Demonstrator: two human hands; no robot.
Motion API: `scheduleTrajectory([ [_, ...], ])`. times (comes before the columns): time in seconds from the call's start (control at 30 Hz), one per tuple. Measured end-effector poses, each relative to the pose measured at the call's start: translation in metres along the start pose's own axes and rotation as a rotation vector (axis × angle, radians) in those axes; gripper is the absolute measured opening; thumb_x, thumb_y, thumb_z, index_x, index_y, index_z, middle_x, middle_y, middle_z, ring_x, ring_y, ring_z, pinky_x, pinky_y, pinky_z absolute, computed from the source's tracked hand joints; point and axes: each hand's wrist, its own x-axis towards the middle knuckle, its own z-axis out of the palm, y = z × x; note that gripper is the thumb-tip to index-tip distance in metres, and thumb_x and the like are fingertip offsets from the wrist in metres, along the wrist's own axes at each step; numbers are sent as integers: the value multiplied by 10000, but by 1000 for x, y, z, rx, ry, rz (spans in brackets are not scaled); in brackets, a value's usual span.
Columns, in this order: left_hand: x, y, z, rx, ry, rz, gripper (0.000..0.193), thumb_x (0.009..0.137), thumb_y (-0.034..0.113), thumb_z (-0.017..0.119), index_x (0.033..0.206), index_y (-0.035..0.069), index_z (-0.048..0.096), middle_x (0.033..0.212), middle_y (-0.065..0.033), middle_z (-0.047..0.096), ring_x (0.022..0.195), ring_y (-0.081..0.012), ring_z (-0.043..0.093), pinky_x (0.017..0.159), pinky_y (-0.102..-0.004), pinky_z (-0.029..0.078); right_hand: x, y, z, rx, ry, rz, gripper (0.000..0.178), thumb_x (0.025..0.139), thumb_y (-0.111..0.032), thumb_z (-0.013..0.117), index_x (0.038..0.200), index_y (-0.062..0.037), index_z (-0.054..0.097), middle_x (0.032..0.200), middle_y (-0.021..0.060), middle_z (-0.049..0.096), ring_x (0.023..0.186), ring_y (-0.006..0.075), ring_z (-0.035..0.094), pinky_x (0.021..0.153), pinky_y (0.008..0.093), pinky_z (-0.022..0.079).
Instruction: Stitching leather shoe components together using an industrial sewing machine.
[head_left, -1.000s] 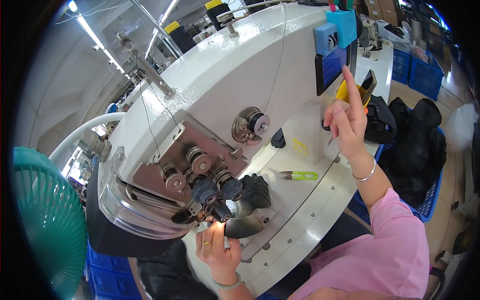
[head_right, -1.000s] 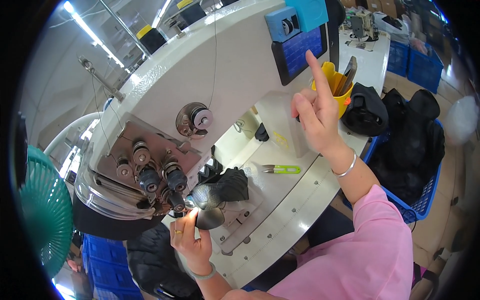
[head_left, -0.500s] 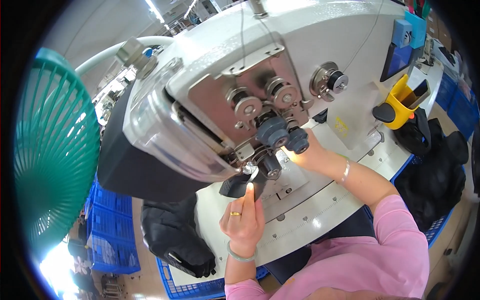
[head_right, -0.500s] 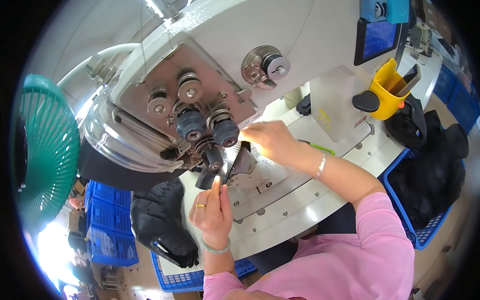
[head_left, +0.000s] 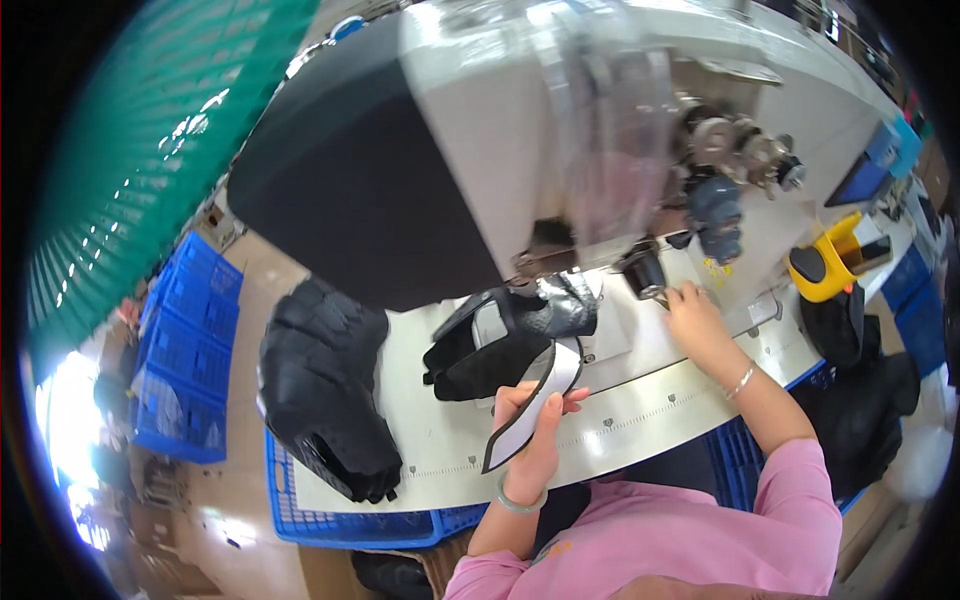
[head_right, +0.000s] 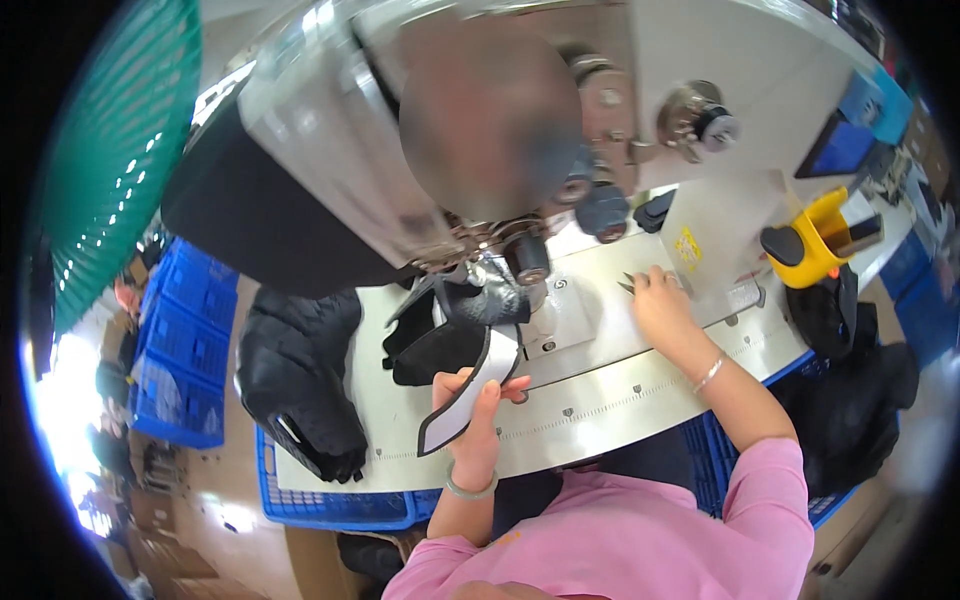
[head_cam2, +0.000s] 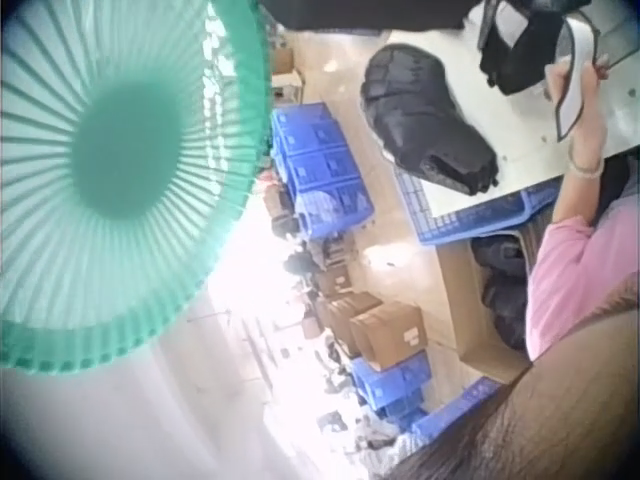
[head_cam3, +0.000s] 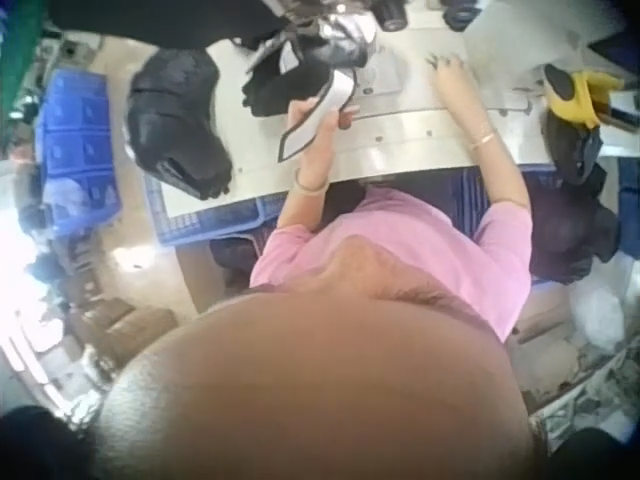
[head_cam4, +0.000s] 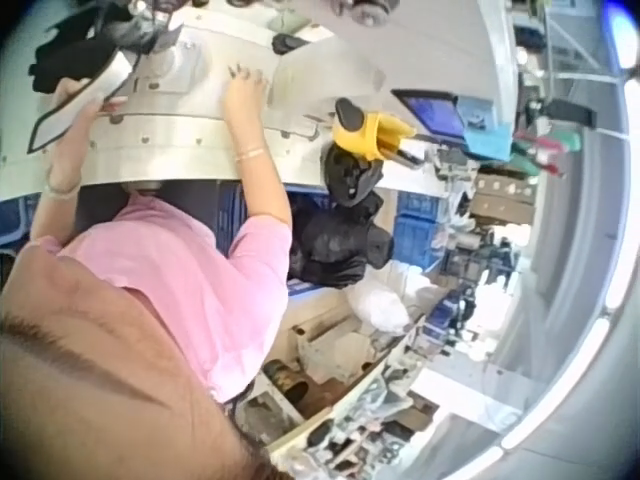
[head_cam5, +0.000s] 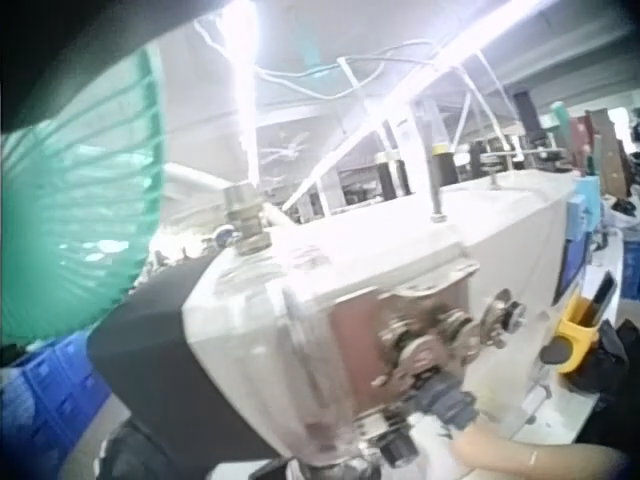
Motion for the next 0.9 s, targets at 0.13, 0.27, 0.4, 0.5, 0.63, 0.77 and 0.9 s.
scheduleTrajectory([
  [0.13,-13,-10,-11,-8,48,4,99,937,9,536,965,10,440,985,-147,614,858,-247,687,715,-323,557,-1,14,-6,-167,39,-90,211,882,-130,569,1029,21,575,1044,167,592,939,321,620,743,392,529],
  [0.27,-25,-12,-22,238,100,92,78,935,20,552,947,11,474,895,-145,671,823,-180,678,706,-265,529,2,-3,-81,555,7,-149,148,886,-90,527,1011,-22,570,858,128,609,756,267,633,675,386,499],
  [0.4,-29,-17,-21,349,96,238,81,910,-3,588,942,-3,513,887,-134,677,705,-119,625,635,-236,489,1,-58,-150,452,81,-602,137,876,-178,589,967,-77,574,753,74,577,643,257,591,596,367,458],
  [0.5,-27,-19,-18,357,100,263,98,886,-22,617,938,-7,535,884,-115,673,683,-102,590,603,-227,465,7,-99,-167,218,130,-787,165,846,-246,628,913,-108,568,701,44,543,595,225,573,553,347,428],
  [0.63,-24,-21,-16,399,61,291,131,854,-40,652,945,-9,562,908,-101,668,718,-115,592,593,-225,460,16,-123,-165,-226,263,-833,166,791,-242,646,820,-116,542,650,15,511,561,161,559,520,313,397],
  [0.77,-18,-17,-12,425,7,278,134,880,-34,611,997,-3,554,1025,-116,650,833,-147,627,701,-241,493,19,-129,-155,-444,308,-869,217,755,-276,679,820,-118,545,667,-10,490,599,137,555,528,289,393],
  [0.9,19,-19,0,-350,39,-326,140,970,96,518,1081,14,496,1180,-121,574,1080,-189,592,940,-337,483,24,-129,-152,-574,374,-982,201,705,-233,647,799,-93,537,670,-2,501,595,138,564,529,286,415],
])
